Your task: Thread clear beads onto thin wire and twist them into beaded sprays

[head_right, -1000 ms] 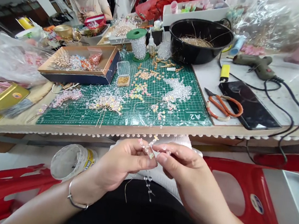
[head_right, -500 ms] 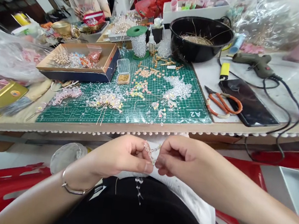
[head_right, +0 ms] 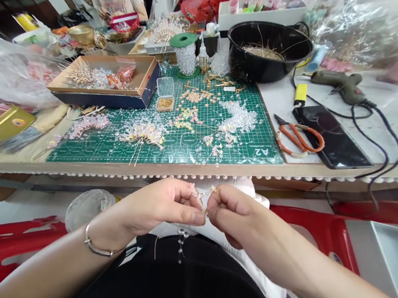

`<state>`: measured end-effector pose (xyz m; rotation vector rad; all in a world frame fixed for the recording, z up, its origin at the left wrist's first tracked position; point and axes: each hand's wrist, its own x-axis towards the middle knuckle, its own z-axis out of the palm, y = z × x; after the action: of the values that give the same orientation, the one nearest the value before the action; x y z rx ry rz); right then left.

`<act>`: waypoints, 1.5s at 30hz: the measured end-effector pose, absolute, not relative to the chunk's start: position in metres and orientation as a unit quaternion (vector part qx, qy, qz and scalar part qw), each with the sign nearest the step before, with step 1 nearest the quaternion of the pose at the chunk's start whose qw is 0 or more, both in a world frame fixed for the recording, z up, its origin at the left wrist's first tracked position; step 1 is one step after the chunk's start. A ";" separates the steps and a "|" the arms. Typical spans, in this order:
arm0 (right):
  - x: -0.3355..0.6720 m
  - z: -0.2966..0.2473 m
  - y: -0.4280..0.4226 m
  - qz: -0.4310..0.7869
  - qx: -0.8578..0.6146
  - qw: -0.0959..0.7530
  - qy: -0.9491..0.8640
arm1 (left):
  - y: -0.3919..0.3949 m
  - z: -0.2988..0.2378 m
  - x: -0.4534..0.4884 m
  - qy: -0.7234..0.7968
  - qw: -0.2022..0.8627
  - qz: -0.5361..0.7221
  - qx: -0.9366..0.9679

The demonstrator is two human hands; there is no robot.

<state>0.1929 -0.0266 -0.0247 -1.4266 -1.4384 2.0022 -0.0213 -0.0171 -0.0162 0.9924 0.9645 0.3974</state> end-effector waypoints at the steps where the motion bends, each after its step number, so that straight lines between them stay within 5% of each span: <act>1: 0.194 -0.025 -0.028 0.689 -0.500 0.146 -0.504 | -0.017 -0.017 -0.022 0.437 0.758 0.183 0.448; 9: 0.187 -0.022 -0.035 0.628 -0.507 0.173 -0.565 | -0.018 -0.021 -0.025 0.420 0.799 0.183 0.391; 16: 0.190 -0.019 -0.041 0.360 -0.412 0.231 -0.805 | -0.018 -0.023 -0.025 0.396 0.804 0.195 0.398; 23: 0.197 -0.021 -0.036 0.247 -0.352 0.197 -0.881 | -0.019 -0.022 -0.025 0.410 0.780 0.188 0.433; 45: 0.194 -0.034 -0.039 0.351 -0.500 0.209 -0.764 | -0.018 -0.023 -0.016 0.432 0.768 0.218 0.419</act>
<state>0.1941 -0.0391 -0.0344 -1.3903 -2.1261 0.9764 -0.0158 -0.0183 -0.0226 0.9093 0.9378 0.4728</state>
